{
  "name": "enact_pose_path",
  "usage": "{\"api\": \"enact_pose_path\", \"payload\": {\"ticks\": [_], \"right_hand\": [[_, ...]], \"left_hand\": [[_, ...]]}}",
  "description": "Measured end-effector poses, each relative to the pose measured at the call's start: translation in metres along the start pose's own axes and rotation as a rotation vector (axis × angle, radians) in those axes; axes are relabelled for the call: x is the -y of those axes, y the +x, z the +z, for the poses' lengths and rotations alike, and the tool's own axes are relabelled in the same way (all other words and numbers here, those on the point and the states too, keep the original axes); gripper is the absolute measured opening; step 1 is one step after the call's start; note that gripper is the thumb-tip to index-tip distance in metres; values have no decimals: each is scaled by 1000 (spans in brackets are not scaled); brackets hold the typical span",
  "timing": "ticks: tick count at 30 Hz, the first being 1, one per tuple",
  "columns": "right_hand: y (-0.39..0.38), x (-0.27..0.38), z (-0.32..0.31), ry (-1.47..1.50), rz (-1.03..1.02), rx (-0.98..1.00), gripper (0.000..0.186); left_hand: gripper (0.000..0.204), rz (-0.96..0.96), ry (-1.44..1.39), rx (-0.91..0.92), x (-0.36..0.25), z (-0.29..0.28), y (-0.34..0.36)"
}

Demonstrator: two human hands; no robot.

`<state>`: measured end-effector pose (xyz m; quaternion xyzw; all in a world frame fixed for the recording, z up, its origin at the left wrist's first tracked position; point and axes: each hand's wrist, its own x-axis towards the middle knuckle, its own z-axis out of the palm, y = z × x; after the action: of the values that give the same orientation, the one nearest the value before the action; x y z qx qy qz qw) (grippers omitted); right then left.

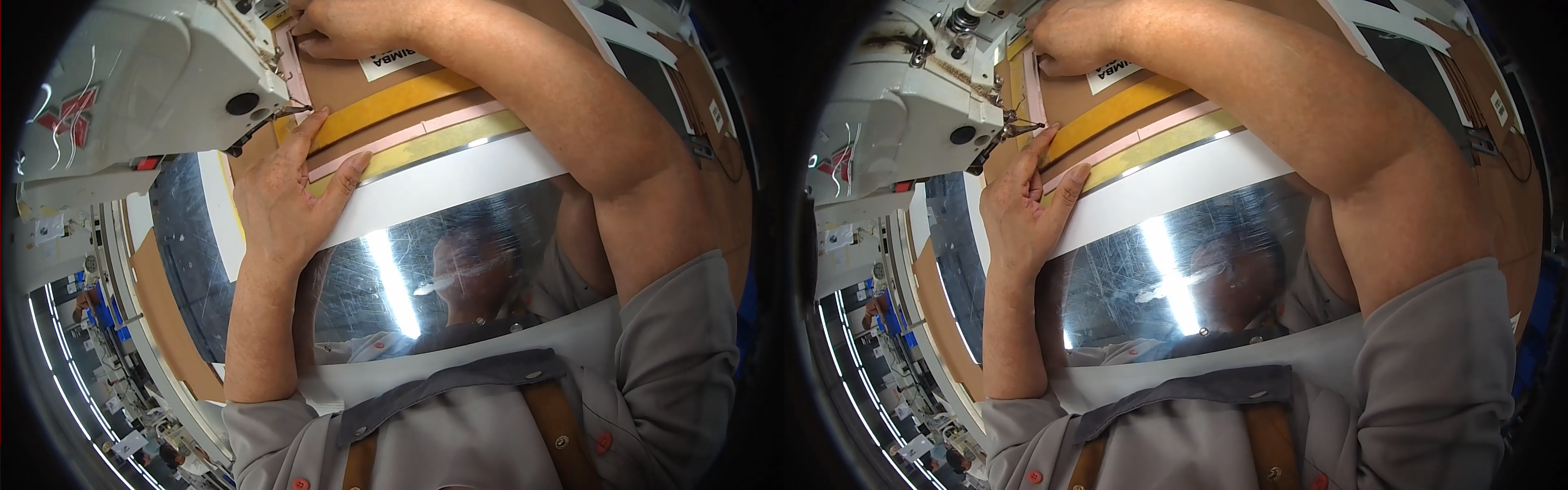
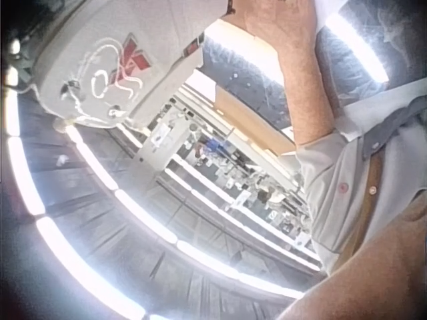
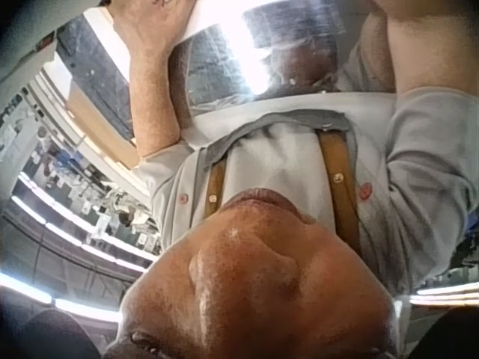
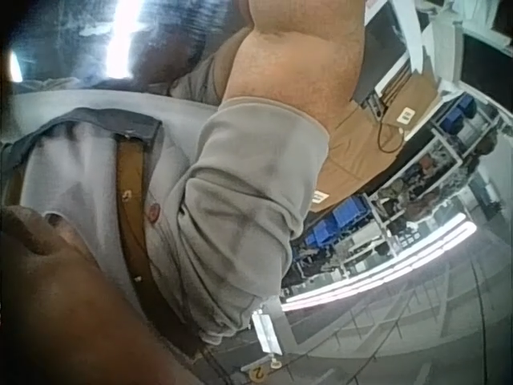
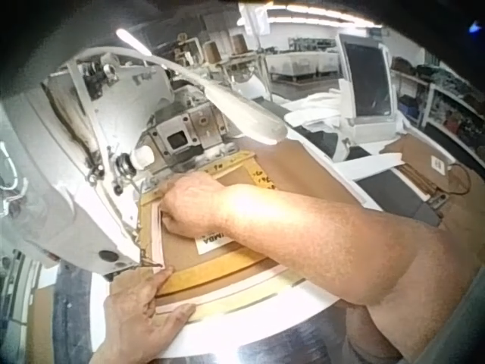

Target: Placing leather pieces into a template frame for an automated sewing machine in a workshop.

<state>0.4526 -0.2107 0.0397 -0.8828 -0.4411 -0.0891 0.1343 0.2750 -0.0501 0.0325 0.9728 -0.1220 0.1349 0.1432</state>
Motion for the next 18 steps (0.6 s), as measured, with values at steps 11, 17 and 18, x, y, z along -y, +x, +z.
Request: {"api": "enact_pose_path", "payload": {"ticks": [11, 17, 18], "right_hand": [[2, -3, -12, -8, -20, 101, 52], [-2, 5, -41, 45, 50, 399, 76], [-5, 4, -35, 50, 10, 331, 77]], "left_hand": [[60, 164, 171, -12, 2, 10, -3], [63, 82, 184, 63, -8, 8, -2], [65, 76, 165, 84, -9, 8, -2]]}}
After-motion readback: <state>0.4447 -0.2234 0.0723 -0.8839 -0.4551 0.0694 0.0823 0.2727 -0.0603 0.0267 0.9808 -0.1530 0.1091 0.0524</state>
